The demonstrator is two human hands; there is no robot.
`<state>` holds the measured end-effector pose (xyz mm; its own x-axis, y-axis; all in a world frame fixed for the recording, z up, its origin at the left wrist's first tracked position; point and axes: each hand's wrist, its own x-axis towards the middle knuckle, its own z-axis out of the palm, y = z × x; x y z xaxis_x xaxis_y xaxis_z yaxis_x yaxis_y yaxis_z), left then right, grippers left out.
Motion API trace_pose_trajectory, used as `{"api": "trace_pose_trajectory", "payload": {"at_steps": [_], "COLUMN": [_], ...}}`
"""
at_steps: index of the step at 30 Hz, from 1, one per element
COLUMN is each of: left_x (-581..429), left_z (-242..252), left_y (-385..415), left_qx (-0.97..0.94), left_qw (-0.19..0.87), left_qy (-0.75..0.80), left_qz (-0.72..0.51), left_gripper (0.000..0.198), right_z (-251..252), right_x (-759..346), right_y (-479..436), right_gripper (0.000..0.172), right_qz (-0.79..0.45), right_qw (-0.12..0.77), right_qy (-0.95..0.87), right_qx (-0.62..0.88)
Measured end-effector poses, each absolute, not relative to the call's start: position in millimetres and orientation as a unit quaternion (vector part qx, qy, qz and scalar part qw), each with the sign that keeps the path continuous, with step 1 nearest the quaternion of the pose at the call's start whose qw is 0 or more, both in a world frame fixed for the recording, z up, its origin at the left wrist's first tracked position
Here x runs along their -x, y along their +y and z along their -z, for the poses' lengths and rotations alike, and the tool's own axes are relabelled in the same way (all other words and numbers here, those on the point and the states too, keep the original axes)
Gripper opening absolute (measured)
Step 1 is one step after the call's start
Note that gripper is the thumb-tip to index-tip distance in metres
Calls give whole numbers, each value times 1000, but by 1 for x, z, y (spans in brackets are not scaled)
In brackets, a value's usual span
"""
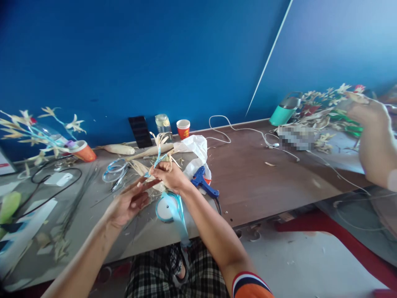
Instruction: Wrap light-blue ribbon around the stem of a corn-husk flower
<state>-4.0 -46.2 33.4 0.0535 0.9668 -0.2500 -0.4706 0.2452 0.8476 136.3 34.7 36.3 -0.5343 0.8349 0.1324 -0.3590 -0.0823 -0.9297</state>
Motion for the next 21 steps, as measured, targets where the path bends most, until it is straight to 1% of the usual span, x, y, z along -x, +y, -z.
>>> {"api": "trace_pose_trajectory", "payload": {"at_steps": [2,4,6,8,9,10,11,13,15,19,21], "left_x": [1,2,4,7,9,9,9,8,6,7,10], "left_z": [-25,-19,-19,-26,-31,-37,-42,-49,-50,-45,-44], "left_y": [-44,-42,-41,-42,-43,-43,-44,-43,-41,-35,-34], "left_qx": [-265,-269,-298,-346,-375,-406,-438,-476,-470,-408,-383], "left_qw": [657,641,560,420,386,377,395,470,503,619,655], "left_qy": [401,436,513,565,566,561,551,531,529,482,467], "left_qz": [-581,-572,-578,-621,-624,-615,-590,-520,-497,-467,-454], "left_gripper": [21,15,18,22,25,30,35,33,27,18,15], "right_z": [-36,-36,-35,-35,-36,-36,-36,-37,-37,-39,-42], "right_x": [-137,-139,-141,-143,-144,-144,-145,-145,-146,-150,-151], "right_y": [36,37,38,38,38,38,38,37,37,37,36], "right_gripper": [29,30,29,29,30,31,31,31,31,32,32], "right_qz": [-713,-717,-714,-709,-705,-699,-690,-673,-670,-694,-698], "right_qw": [421,414,404,390,380,371,365,361,355,321,304], "right_qy": [-515,-516,-526,-539,-549,-560,-572,-593,-604,-606,-610], "right_qx": [221,221,225,233,240,246,252,256,247,220,219]}}
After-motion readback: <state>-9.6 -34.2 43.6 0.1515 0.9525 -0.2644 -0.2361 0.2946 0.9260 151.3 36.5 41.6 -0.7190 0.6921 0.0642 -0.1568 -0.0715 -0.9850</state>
